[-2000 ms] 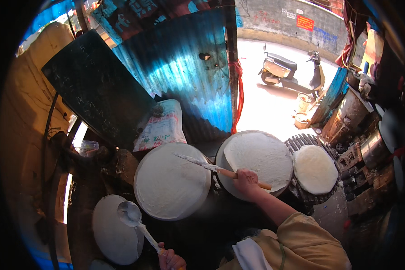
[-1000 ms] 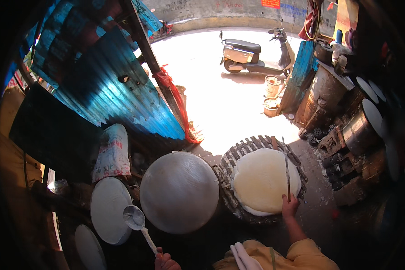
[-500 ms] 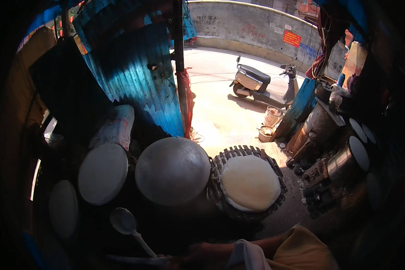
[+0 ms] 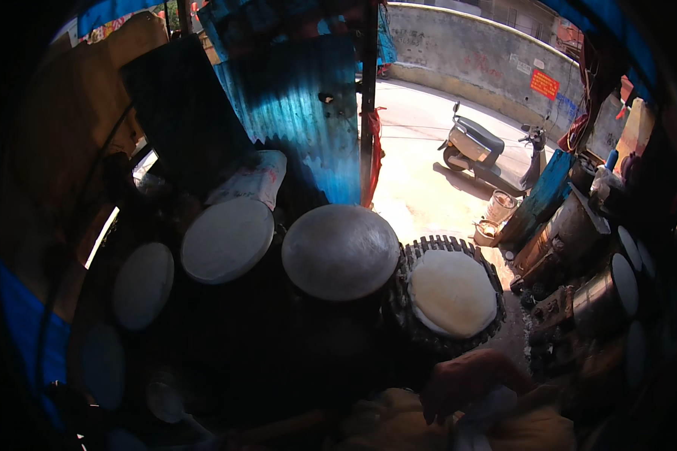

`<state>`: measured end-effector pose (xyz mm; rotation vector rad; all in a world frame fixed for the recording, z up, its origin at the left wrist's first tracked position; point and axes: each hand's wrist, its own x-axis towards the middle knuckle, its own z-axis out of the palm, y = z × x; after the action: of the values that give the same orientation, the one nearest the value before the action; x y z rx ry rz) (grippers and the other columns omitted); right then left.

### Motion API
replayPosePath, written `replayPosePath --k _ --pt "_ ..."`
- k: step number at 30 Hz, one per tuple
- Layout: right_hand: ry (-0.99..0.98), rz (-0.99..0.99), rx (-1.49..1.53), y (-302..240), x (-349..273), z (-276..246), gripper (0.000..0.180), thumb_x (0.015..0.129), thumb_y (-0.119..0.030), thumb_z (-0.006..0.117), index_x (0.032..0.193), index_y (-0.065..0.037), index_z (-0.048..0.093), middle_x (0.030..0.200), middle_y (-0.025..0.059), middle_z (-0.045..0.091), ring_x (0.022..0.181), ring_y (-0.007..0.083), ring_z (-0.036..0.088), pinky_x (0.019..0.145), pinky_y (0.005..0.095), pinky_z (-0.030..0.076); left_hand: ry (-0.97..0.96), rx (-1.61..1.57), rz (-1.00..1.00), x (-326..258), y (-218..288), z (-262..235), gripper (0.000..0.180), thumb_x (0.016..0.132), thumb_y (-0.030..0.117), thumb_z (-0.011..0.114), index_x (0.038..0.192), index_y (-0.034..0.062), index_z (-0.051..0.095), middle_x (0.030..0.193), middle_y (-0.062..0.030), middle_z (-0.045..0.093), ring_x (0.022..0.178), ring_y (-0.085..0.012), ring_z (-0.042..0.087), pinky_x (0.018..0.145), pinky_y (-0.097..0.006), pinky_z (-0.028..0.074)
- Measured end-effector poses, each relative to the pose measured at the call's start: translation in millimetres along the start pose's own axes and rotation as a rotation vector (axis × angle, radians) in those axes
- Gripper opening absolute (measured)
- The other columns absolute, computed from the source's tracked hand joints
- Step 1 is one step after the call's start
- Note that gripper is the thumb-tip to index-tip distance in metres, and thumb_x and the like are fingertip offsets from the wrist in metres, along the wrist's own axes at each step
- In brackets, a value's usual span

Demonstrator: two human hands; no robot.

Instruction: The person uses a ladle to pour batter into several hot plates, spreads the batter into thin circles with a stick, and then uses the stick to flip the thin crepes over.

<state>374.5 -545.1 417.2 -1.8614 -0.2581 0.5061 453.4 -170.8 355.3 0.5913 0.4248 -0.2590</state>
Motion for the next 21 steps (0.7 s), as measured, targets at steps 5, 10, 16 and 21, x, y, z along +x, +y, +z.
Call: replayPosePath --k 5,10,16,21 --pt "-0.024 0.154 -0.002 16.0 -46.2 -14.4 0.018 0.086 -0.018 0.055 0.088 -0.001 0.059 0.078 0.0097 0.060 0.076 0.0172 0.060 0.066 0.0311 0.049 -0.155 -0.191 -0.006 -15.5 0.1 28.7 0.025 0.095 0.023 0.037 0.108 0.0042 0.048 0.067 -0.0003 0.044 0.049 -0.0052 0.038 0.037 -0.017 0.033" --pt "-0.142 0.180 0.014 19.2 -58.6 -55.8 0.017 0.085 -0.017 0.058 0.087 -0.001 0.059 0.079 0.0095 0.061 0.075 0.0170 0.061 0.065 0.0309 0.049 -0.162 -0.237 -0.090 -15.1 -5.2 42.5 0.028 0.096 0.030 0.033 0.108 0.0091 0.048 0.059 0.0008 0.039 0.042 -0.0072 0.034 0.038 -0.021 0.034" --pt "0.034 -0.239 0.081 -31.0 -13.7 -125.3 0.016 0.083 -0.016 0.060 0.085 0.000 0.060 0.079 0.0093 0.062 0.074 0.0168 0.062 0.064 0.0307 0.050 -0.103 -0.364 -0.132 -0.7 -23.1 70.0 0.029 0.095 0.030 0.034 0.105 0.0068 0.048 0.058 0.0006 0.039 0.041 -0.0077 0.036 0.037 -0.019 0.034" --pt "0.173 -0.745 0.592 -94.3 50.7 -165.1 0.019 0.079 -0.018 0.063 0.081 0.000 0.056 0.072 0.0063 0.057 0.060 0.0116 0.055 0.053 0.0243 0.045 0.108 -0.429 -0.027 24.2 -42.7 71.5 0.023 0.094 0.024 0.040 0.106 0.0061 0.049 0.054 0.0008 0.042 0.039 -0.0070 0.034 0.035 -0.022 0.036"
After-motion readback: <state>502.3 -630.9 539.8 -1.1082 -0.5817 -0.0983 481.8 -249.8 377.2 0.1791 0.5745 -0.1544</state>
